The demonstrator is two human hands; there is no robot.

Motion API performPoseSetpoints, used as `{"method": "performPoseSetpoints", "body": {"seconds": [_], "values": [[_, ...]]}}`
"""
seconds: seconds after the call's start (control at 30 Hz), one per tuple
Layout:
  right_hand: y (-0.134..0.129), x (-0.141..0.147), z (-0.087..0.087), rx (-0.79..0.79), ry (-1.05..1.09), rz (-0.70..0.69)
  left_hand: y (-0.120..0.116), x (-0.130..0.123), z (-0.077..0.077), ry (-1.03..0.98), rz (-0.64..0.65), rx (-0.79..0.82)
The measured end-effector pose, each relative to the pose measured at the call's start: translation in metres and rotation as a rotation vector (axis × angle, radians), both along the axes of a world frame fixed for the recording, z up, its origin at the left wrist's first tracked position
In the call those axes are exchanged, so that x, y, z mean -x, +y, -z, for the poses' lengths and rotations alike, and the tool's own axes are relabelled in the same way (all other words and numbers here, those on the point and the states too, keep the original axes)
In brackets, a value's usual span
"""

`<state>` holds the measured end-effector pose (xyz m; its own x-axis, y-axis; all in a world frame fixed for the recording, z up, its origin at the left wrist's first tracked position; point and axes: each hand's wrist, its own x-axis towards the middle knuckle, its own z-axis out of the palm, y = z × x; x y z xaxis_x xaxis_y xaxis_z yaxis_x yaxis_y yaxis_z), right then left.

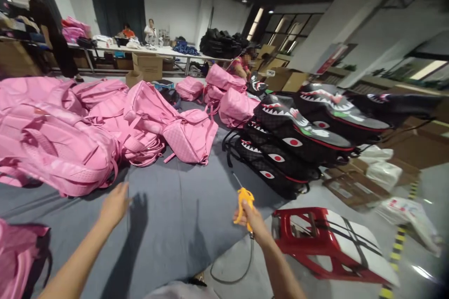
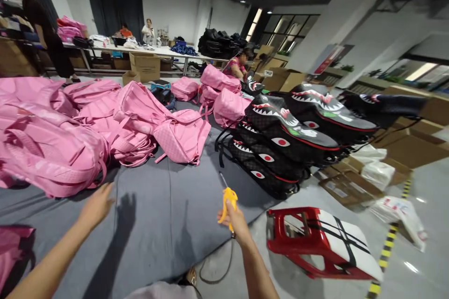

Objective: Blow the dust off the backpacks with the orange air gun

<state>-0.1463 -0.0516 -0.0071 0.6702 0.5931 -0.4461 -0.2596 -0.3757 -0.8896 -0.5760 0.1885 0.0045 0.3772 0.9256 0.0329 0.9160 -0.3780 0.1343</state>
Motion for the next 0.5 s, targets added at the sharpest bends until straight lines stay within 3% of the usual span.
{"method": "performPoseSetpoints", "body": {"seconds": [0.1,0.2,0.33,0.5], "values": [[-0.018,-0.030,-0.008,-0.003,0.038,0.091,0.021,-0.117,-0.007,-0.024,0.371,-0.047],[-0.027,-0.059,-0.010,0.027,0.042,0.094,0.042,-0.217,-0.013,-0.014,0.606,-0.148],[-0.027,-0.104,0.001,0.058,0.036,-0.012,0.083,-0.308,-0.005,0.056,0.680,-0.266],[-0.024,-0.165,0.019,0.101,0.007,-0.112,0.129,-0.385,0.011,0.201,0.651,-0.207]]}}
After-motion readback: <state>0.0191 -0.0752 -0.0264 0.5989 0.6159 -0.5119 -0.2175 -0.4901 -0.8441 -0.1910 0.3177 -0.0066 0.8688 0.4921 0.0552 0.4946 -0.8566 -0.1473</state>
